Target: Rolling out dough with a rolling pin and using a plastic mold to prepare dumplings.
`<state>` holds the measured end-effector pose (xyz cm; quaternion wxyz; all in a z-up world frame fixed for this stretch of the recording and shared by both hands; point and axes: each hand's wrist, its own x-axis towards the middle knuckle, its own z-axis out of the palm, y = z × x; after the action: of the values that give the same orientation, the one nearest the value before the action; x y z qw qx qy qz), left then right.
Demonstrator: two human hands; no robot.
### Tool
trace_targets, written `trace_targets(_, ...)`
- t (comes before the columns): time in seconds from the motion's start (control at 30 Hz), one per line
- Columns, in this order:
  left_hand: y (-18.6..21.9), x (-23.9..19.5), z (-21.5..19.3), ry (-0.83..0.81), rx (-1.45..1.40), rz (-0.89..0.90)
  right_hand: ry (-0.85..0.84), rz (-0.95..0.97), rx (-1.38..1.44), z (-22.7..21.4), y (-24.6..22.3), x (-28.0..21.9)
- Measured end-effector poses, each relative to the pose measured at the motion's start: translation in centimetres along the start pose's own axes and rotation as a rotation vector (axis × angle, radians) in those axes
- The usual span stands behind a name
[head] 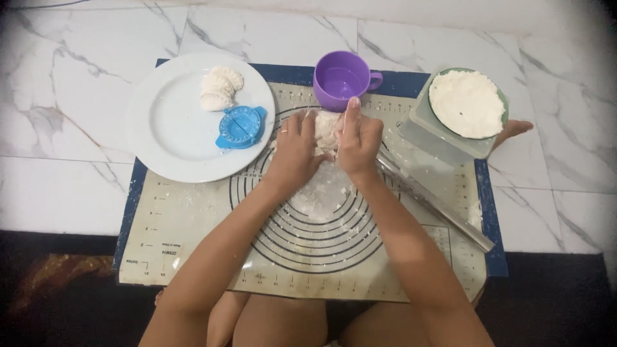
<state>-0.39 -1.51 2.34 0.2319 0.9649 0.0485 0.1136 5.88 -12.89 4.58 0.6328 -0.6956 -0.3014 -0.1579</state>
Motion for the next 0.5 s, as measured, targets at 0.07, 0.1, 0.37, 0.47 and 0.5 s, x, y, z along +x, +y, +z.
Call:
trace_targets(0.07, -0.8, 0.0, 0.3, -0.01, -0.07, 0.003, -0.173, 0.073, 0.07, -1.4, 0.6, 0.6)
trace_targets(0.1, -1.3, 0.3, 0.2, -0.02, -0.139, 0.002, -0.35, 0.146, 0.141, -1.8, 0.9, 1.2)
trace_targets(0.37, -2.2, -0.1, -0.8, -0.175, -0.044, 0.135, -1.009, 0.485, -0.218, -8.3, -3.4, -0.3)
trace_targets(0.47, -2.9, -0.3, -0.4, -0.058, -0.117, 0.235, -1.141, 0.457, -0.251, -8.6, -3.5, -2.0)
trace_targets(0.5, -3.2, -0.3, -0.2, 0.047, -0.144, 0.293, -1.176, 0.451, -0.236, -8.7, -2.9, -2.8)
